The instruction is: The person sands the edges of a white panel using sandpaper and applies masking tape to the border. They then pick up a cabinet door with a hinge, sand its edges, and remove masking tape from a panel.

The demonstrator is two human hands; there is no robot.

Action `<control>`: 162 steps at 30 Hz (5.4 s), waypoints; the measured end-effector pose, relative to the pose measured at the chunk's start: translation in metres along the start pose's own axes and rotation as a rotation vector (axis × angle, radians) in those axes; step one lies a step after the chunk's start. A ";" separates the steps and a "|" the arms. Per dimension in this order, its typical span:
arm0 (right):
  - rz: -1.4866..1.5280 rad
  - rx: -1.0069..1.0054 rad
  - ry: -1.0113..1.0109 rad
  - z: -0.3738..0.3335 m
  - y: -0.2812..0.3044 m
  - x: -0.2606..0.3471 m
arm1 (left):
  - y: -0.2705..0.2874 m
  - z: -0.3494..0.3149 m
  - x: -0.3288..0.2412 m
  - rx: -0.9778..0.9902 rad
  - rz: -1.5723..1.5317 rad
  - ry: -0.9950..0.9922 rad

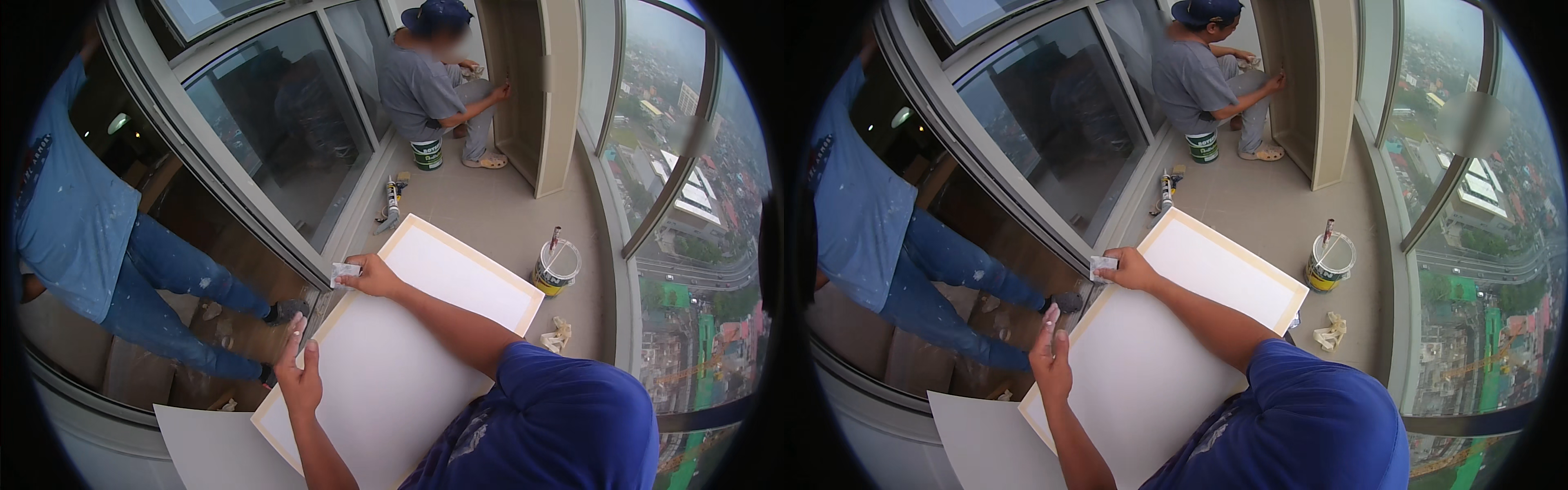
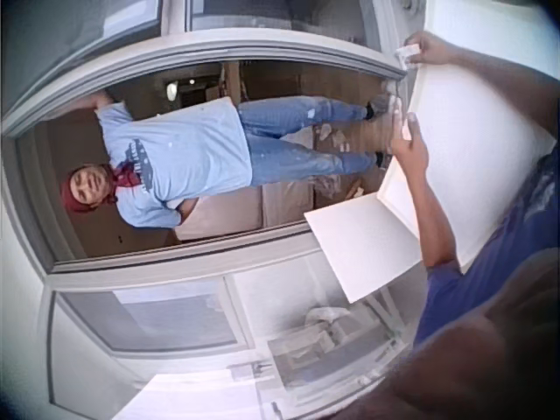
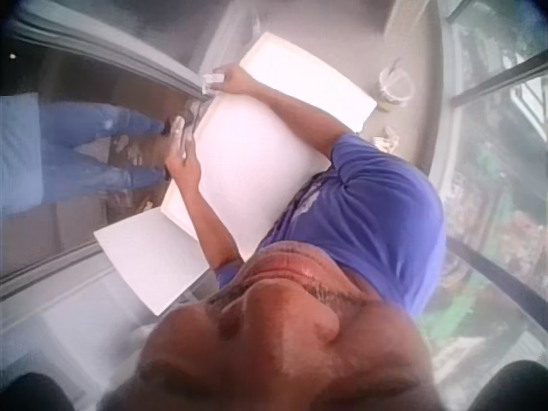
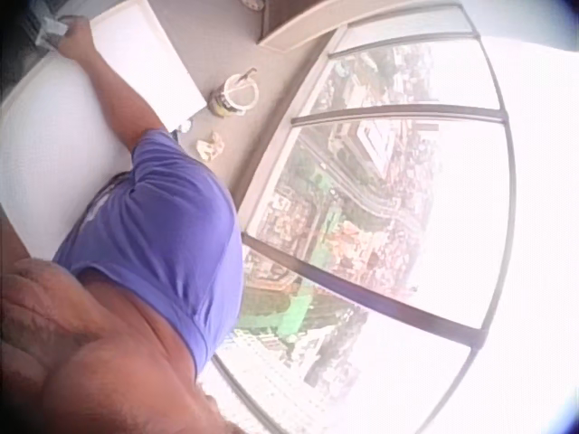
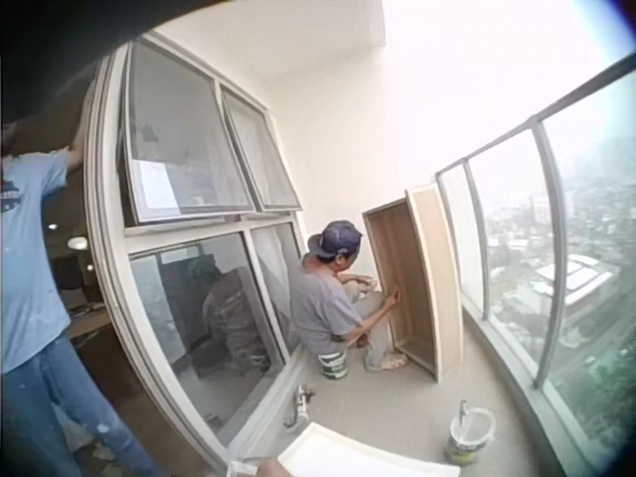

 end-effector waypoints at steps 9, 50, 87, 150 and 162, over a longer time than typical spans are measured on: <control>-0.086 -0.005 0.150 0.003 0.016 0.028 | 0.131 -0.008 -0.231 -0.660 -0.904 -0.923; -0.162 0.078 0.152 0.026 0.031 0.008 | -0.030 0.083 -0.159 -0.091 -0.953 -0.624; -0.194 0.156 0.145 0.038 -0.004 -0.011 | 0.017 -0.042 0.158 0.070 0.959 0.044; -0.356 0.977 1.086 -0.228 -0.241 0.076 | 0.145 -0.220 0.101 -0.675 0.369 0.691; -0.229 0.760 0.922 -0.183 -0.262 0.039 | 0.133 -0.155 0.169 -0.439 0.673 0.508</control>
Point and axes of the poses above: each hand's wrist, its own z-axis towards the middle knuckle, its own y-axis out of the back of the hand, x = y × z, the point moved 5 cm from there along z, towards the middle knuckle, and after that the axes turned 13 degrees about -x, right-handed, at the moved point
